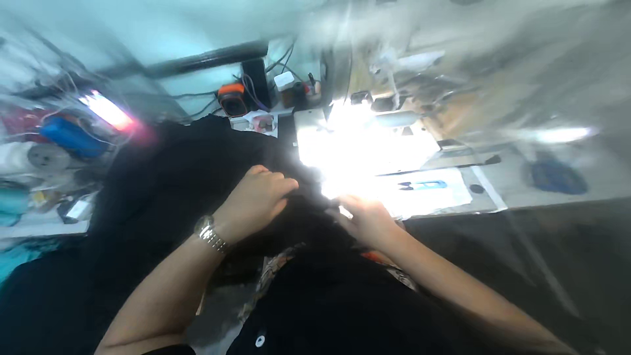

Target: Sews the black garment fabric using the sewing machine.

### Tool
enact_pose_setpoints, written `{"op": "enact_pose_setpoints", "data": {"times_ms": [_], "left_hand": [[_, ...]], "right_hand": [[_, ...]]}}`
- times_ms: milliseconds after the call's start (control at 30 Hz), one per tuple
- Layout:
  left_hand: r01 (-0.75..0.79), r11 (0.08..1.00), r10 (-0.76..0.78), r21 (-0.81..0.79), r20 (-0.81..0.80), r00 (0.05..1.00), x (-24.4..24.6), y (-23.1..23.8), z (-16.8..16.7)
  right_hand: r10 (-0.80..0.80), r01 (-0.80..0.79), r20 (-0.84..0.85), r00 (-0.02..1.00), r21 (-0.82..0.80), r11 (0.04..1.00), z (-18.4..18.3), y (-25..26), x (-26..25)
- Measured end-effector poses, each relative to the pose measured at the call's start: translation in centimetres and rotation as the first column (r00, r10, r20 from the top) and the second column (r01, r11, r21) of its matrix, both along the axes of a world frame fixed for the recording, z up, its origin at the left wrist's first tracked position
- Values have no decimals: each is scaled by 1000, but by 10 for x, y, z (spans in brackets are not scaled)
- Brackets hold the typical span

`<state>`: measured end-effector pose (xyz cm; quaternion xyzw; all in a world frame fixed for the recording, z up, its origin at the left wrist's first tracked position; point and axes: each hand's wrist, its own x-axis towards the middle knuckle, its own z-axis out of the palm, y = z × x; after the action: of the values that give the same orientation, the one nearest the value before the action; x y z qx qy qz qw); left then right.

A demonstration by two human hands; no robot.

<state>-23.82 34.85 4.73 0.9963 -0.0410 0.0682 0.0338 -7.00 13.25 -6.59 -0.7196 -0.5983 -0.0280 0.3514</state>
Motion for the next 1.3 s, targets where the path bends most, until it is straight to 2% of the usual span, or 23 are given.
{"op": "enact_pose_setpoints", "data": {"times_ms": [167,300,400,500,700,933,1167,1233,1300], "left_hand": [[-5,1000,6,-27,53,999,-10,-24,4],[6,1000,-6,3,115,993,-17,-35,-1],[-13,1000,10,27,119,993,-21,-37,1],[-12,999,6,37,147,989,-20,-39,1],[-13,998,4,63,142,990,-19,-44,1],[-50,995,33,92,179,983,-15,-49,-1],[-153,978,130,142,163,978,-7,-41,6],[-184,978,160,102,207,965,0,-36,7],[-191,981,193,-36,256,947,13,-29,7]], "right_hand": [[-101,103,-20,995,210,972,-14,43,-20],[-99,44,99,990,453,890,-21,64,-19],[-89,1,151,985,506,863,-19,66,-22],[-93,-4,171,981,497,868,-20,65,-22],[-119,75,57,991,505,860,-13,60,-6],[-162,123,31,986,515,848,-9,51,0],[-166,141,14,986,465,874,-9,51,4],[-158,155,-30,987,432,888,-8,51,5],[-121,172,-148,982,401,900,-5,52,4]]}}
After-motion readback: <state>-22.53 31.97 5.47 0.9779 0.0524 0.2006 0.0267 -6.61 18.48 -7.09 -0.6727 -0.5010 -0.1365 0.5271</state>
